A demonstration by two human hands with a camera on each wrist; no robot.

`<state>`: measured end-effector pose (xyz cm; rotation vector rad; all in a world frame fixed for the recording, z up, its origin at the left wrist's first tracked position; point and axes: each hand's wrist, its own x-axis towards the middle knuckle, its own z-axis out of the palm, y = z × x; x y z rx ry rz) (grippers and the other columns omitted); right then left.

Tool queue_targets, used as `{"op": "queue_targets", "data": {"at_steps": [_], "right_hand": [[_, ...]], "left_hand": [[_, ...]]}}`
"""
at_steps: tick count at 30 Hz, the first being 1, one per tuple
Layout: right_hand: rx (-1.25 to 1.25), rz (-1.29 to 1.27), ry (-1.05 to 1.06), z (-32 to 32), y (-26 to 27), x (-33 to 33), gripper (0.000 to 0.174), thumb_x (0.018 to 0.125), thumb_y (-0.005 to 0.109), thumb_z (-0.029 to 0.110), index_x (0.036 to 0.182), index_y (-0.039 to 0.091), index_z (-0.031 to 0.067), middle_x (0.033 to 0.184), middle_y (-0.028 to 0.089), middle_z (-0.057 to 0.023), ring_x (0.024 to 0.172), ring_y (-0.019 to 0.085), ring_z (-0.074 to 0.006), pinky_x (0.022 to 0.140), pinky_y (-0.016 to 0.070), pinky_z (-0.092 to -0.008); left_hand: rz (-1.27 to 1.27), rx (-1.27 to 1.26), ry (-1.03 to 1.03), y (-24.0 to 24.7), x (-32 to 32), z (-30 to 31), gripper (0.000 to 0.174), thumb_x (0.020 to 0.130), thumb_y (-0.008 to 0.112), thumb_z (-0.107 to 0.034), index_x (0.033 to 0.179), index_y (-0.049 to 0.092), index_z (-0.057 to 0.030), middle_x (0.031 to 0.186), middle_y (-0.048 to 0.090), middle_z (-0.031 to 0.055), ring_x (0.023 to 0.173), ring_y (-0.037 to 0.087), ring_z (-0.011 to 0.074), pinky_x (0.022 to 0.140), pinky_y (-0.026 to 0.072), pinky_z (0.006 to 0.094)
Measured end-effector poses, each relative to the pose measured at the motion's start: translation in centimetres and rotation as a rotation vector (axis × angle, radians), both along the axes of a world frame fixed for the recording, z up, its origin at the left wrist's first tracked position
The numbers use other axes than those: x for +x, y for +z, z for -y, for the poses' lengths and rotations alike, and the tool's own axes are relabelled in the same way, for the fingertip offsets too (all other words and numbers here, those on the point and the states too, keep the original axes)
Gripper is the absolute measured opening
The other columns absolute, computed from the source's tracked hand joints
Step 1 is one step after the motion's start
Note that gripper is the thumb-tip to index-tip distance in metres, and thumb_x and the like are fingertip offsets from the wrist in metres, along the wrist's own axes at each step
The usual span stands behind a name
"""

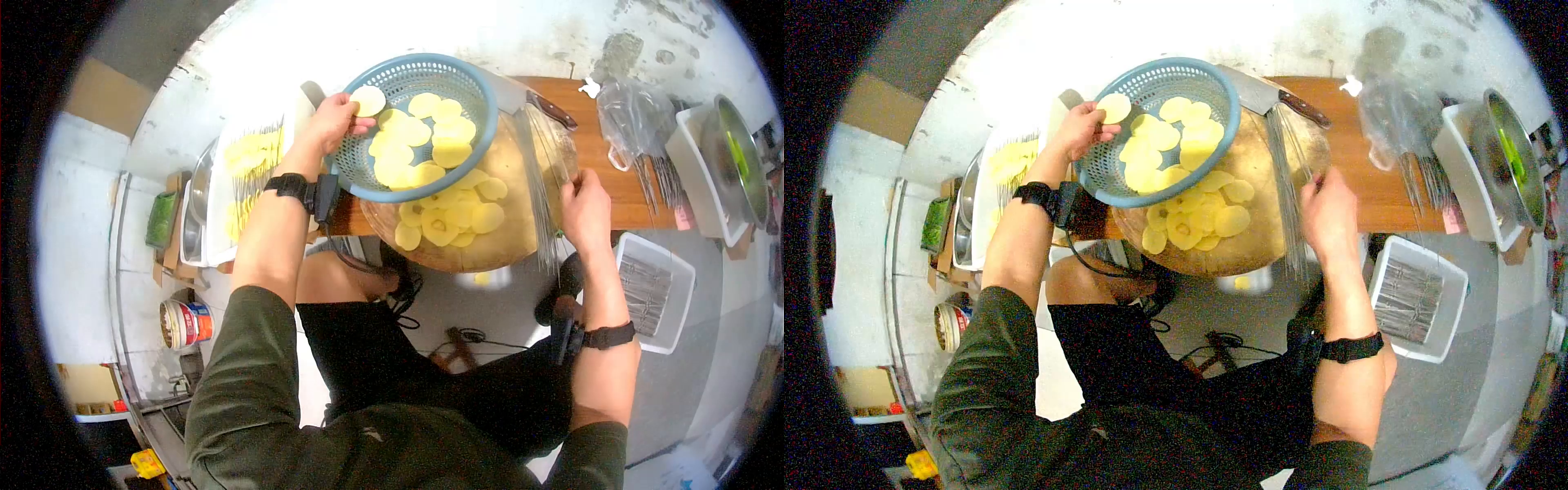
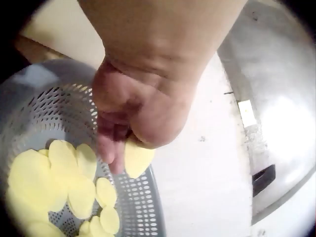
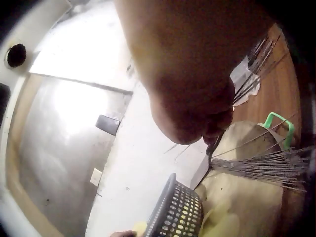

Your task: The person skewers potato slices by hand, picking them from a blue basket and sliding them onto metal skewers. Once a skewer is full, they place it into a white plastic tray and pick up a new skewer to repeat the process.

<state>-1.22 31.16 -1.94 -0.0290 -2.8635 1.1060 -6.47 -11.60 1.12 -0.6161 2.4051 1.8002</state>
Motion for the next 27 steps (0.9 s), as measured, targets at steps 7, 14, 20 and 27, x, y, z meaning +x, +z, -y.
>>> {"op": "queue_targets", "data": {"at_steps": [7,14,20,27], "right_hand": [[-0.583,0.065,0.132,2.9,-1.1,1.9,0.012,0.090,0.055,0.013,0.094,0.054,0.0019,0.073,0.061,-0.0058,0.068,0.057,-0.0111,0.063,0.0467,-0.0287],[-0.687,0.212,0.293,6.9,0.4,6.5,0.011,0.095,0.051,0.011,0.100,0.056,0.0026,0.070,0.055,0.0020,0.059,0.047,-0.0044,0.053,0.0381,-0.0197],[-0.604,0.275,0.313,8.3,0.3,7.0,0.018,0.097,0.051,0.016,0.099,0.056,-0.0013,0.072,0.059,-0.0033,0.067,0.054,-0.0086,0.063,0.0450,-0.0248],[-0.539,0.221,0.326,9.2,-0.1,7.1,0.015,0.097,0.049,0.012,0.100,0.054,-0.0011,0.075,0.061,-0.0052,0.070,0.055,-0.0100,0.066,0.0452,-0.0240]], "left_hand": [[-0.243,0.337,0.170,3.3,6.0,-5.2,0.027,0.092,0.042,-0.004,0.116,0.050,0.0056,0.104,0.064,0.0174,0.079,0.068,0.0196,0.060,0.0549,0.0240],[-0.366,0.542,0.001,1.5,6.7,-10.0,0.023,0.094,0.050,-0.010,0.113,0.051,0.0019,0.099,0.064,0.0124,0.074,0.065,0.0170,0.062,0.0523,0.0252],[-0.403,0.546,0.013,0.3,5.8,-10.5,0.024,0.092,0.057,-0.011,0.113,0.052,-0.0004,0.094,0.064,0.0077,0.072,0.061,0.0126,0.061,0.0477,0.0261],[-0.396,0.609,0.071,1.3,6.1,-8.8,0.024,0.092,0.057,-0.013,0.113,0.053,-0.0020,0.094,0.061,0.0058,0.072,0.058,0.0124,0.060,0.0474,0.0237]]}}
